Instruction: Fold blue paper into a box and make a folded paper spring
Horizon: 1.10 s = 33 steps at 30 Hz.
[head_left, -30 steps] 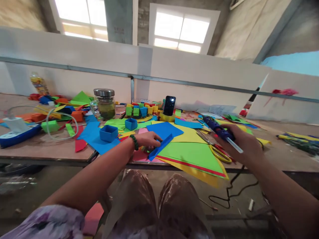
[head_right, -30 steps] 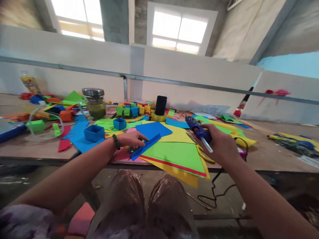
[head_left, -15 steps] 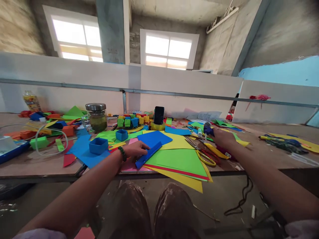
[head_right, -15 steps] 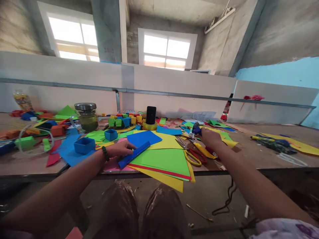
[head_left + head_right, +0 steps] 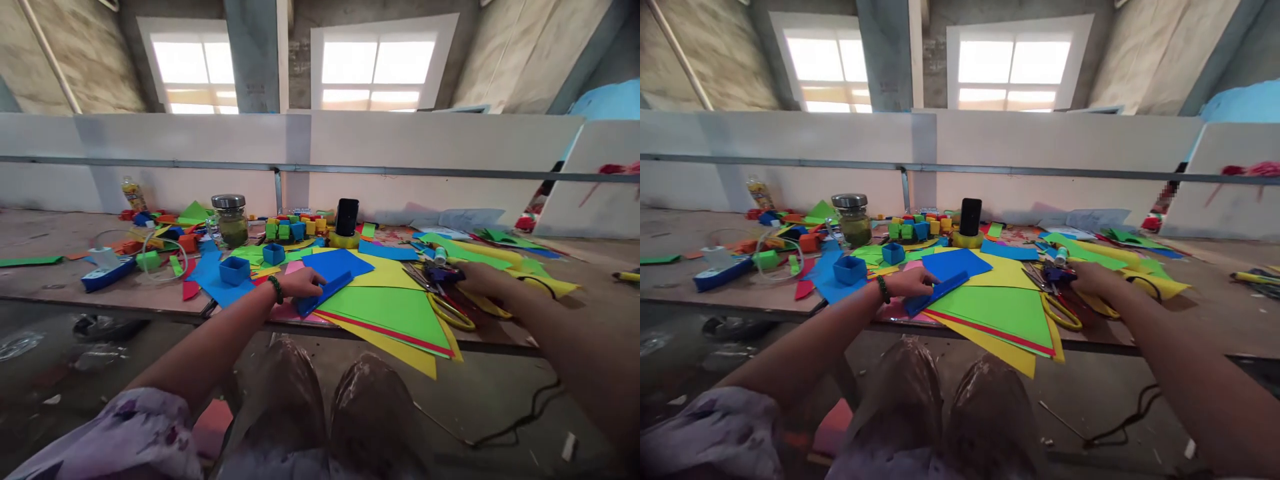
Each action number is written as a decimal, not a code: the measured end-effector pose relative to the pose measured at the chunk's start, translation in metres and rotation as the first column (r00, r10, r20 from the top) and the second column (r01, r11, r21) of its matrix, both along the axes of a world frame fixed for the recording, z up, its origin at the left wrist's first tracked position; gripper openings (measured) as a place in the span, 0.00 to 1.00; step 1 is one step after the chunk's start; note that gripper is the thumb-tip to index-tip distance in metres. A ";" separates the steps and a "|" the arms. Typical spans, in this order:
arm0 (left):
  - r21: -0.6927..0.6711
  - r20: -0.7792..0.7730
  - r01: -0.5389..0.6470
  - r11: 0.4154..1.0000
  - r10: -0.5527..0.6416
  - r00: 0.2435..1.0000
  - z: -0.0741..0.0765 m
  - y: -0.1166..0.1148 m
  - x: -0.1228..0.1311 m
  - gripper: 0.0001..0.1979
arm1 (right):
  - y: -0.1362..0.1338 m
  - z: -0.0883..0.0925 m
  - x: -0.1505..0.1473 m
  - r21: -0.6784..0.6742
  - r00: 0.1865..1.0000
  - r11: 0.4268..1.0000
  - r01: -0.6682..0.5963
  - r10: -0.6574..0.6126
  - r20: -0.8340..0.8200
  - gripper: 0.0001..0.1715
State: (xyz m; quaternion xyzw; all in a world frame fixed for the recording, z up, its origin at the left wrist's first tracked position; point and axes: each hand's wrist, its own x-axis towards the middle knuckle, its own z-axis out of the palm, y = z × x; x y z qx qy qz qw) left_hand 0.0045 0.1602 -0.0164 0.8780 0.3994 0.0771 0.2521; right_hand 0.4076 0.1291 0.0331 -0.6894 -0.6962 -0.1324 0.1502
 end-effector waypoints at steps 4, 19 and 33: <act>0.110 -0.091 0.037 0.993 -0.027 0.995 0.002 -0.004 0.007 0.16 | -0.006 0.011 -0.039 -0.046 0.983 0.983 -0.177 0.175 -0.048 0.22; 0.354 -0.436 0.176 0.919 -0.004 0.900 0.013 -0.030 0.019 0.19 | 0.034 -0.030 -0.167 -0.225 0.636 0.596 -0.771 0.735 -0.234 0.24; 0.429 -0.265 0.097 0.898 0.023 0.964 0.011 -0.006 0.004 0.15 | 0.048 -0.014 -0.166 -0.333 0.655 0.567 -0.753 0.600 -0.460 0.14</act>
